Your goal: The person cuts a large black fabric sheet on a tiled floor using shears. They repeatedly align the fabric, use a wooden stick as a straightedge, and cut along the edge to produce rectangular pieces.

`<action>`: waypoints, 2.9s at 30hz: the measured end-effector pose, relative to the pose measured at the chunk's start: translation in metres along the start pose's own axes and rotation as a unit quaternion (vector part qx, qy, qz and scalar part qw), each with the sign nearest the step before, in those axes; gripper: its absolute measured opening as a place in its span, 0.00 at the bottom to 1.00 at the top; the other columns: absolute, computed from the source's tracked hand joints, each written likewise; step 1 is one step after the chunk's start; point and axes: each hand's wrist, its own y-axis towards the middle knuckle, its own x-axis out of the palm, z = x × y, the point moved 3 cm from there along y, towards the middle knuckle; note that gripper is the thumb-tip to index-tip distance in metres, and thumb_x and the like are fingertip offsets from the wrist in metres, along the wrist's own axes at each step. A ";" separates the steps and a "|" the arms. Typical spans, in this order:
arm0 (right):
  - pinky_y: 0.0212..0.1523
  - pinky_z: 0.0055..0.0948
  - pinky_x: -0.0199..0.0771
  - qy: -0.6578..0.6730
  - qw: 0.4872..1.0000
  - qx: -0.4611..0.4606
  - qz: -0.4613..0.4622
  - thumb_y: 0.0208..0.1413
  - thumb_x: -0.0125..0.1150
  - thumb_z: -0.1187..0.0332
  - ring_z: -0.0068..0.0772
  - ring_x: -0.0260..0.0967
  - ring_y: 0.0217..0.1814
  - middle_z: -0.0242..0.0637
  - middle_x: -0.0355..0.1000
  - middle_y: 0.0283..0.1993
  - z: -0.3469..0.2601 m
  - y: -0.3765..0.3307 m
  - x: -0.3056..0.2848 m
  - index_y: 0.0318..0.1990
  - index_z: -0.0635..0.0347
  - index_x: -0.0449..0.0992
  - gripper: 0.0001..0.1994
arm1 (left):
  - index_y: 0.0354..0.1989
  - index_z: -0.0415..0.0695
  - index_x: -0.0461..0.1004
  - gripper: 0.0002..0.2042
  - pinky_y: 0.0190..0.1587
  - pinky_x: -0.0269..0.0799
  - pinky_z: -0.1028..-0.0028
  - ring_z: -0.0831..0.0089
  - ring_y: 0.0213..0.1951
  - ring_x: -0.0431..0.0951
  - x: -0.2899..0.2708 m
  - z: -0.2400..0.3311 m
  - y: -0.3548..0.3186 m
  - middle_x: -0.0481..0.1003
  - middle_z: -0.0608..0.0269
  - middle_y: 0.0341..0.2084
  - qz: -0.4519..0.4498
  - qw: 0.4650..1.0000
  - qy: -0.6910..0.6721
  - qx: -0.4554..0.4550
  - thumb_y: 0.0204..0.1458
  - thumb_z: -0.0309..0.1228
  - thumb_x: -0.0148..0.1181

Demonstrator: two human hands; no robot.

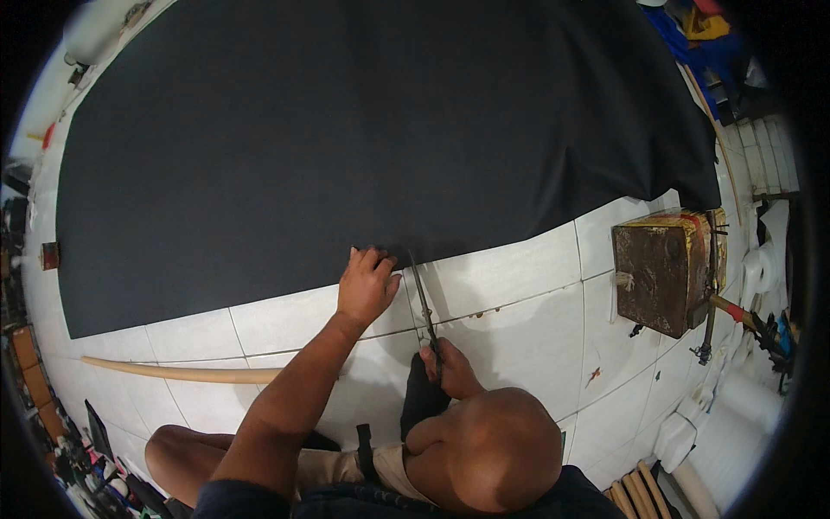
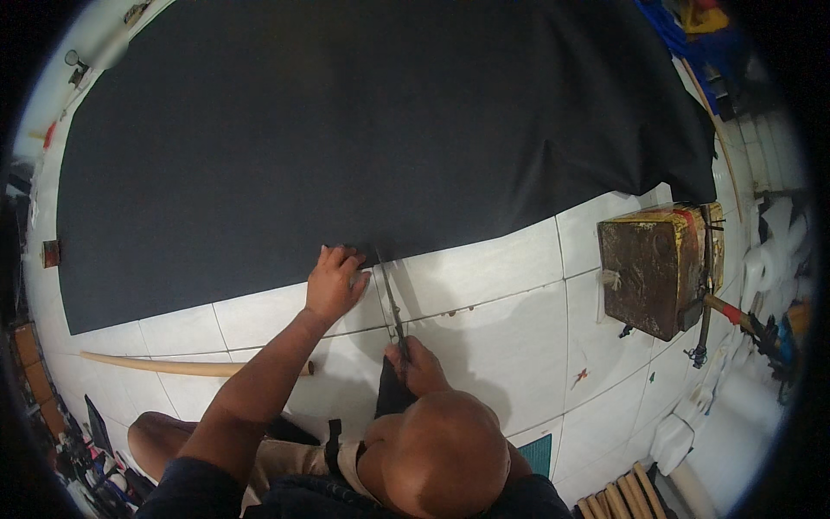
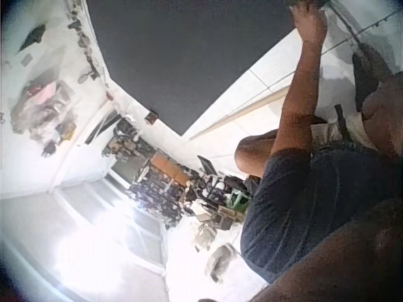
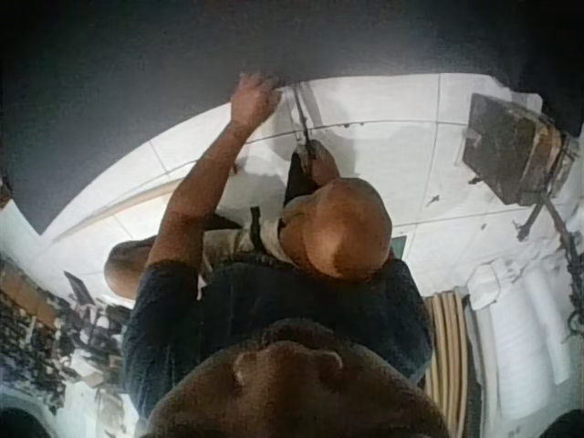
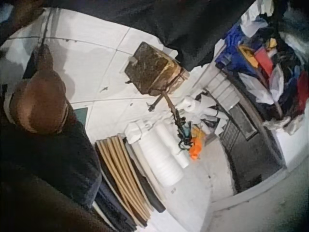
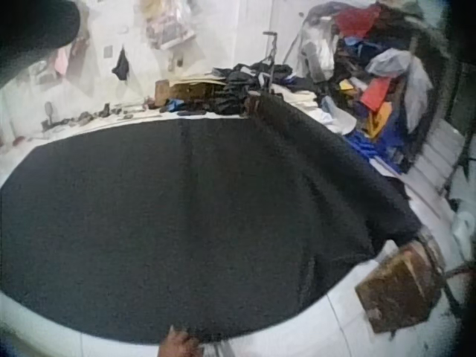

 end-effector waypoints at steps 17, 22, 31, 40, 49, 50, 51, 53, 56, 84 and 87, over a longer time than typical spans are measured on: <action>0.24 0.27 0.63 -0.107 0.989 -0.085 0.054 0.62 0.58 0.54 0.22 0.63 0.21 0.29 0.66 0.20 -0.004 0.013 0.021 0.29 0.60 0.68 0.18 | 0.31 0.44 0.77 0.03 0.61 0.59 0.42 0.58 0.41 0.72 0.011 0.002 -0.002 0.71 0.59 0.29 0.054 0.998 -0.018 0.000 0.49 0.27 0.61; 0.22 0.27 0.62 -0.084 0.990 -0.098 0.058 0.62 0.59 0.55 0.21 0.62 0.20 0.29 0.66 0.18 0.009 0.020 0.025 0.27 0.60 0.68 0.19 | 0.31 0.45 0.76 0.02 0.62 0.58 0.43 0.58 0.40 0.73 0.011 -0.002 -0.005 0.71 0.59 0.29 0.049 0.999 -0.012 -0.012 0.50 0.27 0.60; 0.34 0.41 0.68 -0.091 0.991 -0.083 0.058 0.59 0.58 0.47 0.44 0.71 0.29 0.47 0.72 0.25 -0.028 0.042 0.020 0.30 0.65 0.71 0.25 | 0.32 0.45 0.77 0.03 0.63 0.57 0.46 0.59 0.41 0.73 0.010 -0.003 -0.005 0.72 0.60 0.28 0.054 0.997 -0.058 -0.008 0.49 0.26 0.60; 0.20 0.27 0.60 -0.102 0.983 -0.127 0.090 0.60 0.59 0.51 0.21 0.60 0.17 0.27 0.62 0.15 -0.049 0.069 0.020 0.25 0.59 0.68 0.21 | 0.39 0.42 0.76 0.09 0.64 0.56 0.45 0.57 0.46 0.73 0.006 -0.009 -0.009 0.73 0.56 0.36 -0.016 0.999 -0.022 0.040 0.48 0.26 0.61; 0.19 0.25 0.62 -0.052 0.976 -0.190 0.089 0.60 0.57 0.45 0.21 0.63 0.17 0.27 0.64 0.15 -0.095 0.099 0.023 0.23 0.58 0.69 0.25 | 0.49 0.39 0.73 0.19 0.62 0.60 0.49 0.58 0.54 0.71 0.000 -0.007 -0.022 0.72 0.53 0.45 -0.066 0.987 0.094 0.108 0.47 0.30 0.60; 0.19 0.25 0.62 -0.044 0.976 -0.193 0.093 0.59 0.57 0.45 0.21 0.63 0.17 0.27 0.64 0.15 -0.108 0.106 0.022 0.23 0.58 0.69 0.25 | 0.49 0.39 0.72 0.20 0.62 0.61 0.50 0.57 0.55 0.71 0.003 -0.008 -0.024 0.72 0.52 0.46 -0.070 0.987 0.099 0.104 0.47 0.30 0.60; 0.18 0.26 0.62 -0.020 0.978 -0.186 0.086 0.59 0.57 0.43 0.22 0.63 0.16 0.28 0.64 0.15 -0.118 0.115 0.020 0.22 0.58 0.69 0.26 | 0.50 0.38 0.72 0.20 0.61 0.63 0.52 0.57 0.55 0.71 0.003 -0.007 -0.025 0.72 0.52 0.46 -0.067 0.986 0.104 0.112 0.46 0.29 0.59; 0.19 0.27 0.63 -0.078 0.979 -0.158 0.103 0.58 0.57 0.42 0.23 0.63 0.17 0.29 0.64 0.15 -0.135 0.135 0.014 0.22 0.58 0.69 0.27 | 0.50 0.38 0.71 0.20 0.61 0.63 0.51 0.56 0.55 0.70 0.003 -0.004 -0.020 0.72 0.51 0.46 -0.088 0.986 0.097 0.101 0.46 0.29 0.59; 0.22 0.30 0.65 -0.090 0.978 -0.158 0.102 0.58 0.56 0.40 0.24 0.64 0.19 0.31 0.65 0.15 -0.149 0.148 0.011 0.21 0.59 0.69 0.29 | 0.50 0.36 0.71 0.21 0.61 0.63 0.50 0.55 0.56 0.70 0.002 -0.004 -0.021 0.72 0.50 0.47 -0.098 0.986 0.089 0.099 0.46 0.28 0.58; 0.17 0.26 0.63 -0.076 0.972 -0.198 0.097 0.58 0.56 0.42 0.22 0.60 0.15 0.29 0.62 0.14 -0.302 0.291 0.005 0.20 0.55 0.66 0.26 | 0.54 0.37 0.71 0.23 0.62 0.64 0.51 0.54 0.56 0.70 -0.007 -0.007 -0.012 0.72 0.50 0.49 -0.158 0.985 0.032 0.060 0.47 0.30 0.60; 0.29 0.35 0.68 -0.084 0.977 -0.163 0.106 0.58 0.55 0.41 0.35 0.69 0.24 0.40 0.69 0.20 -0.346 0.327 0.000 0.25 0.63 0.72 0.29 | 0.54 0.37 0.71 0.23 0.62 0.63 0.51 0.54 0.56 0.70 -0.006 -0.005 -0.012 0.71 0.50 0.50 -0.165 0.984 0.031 0.067 0.48 0.31 0.60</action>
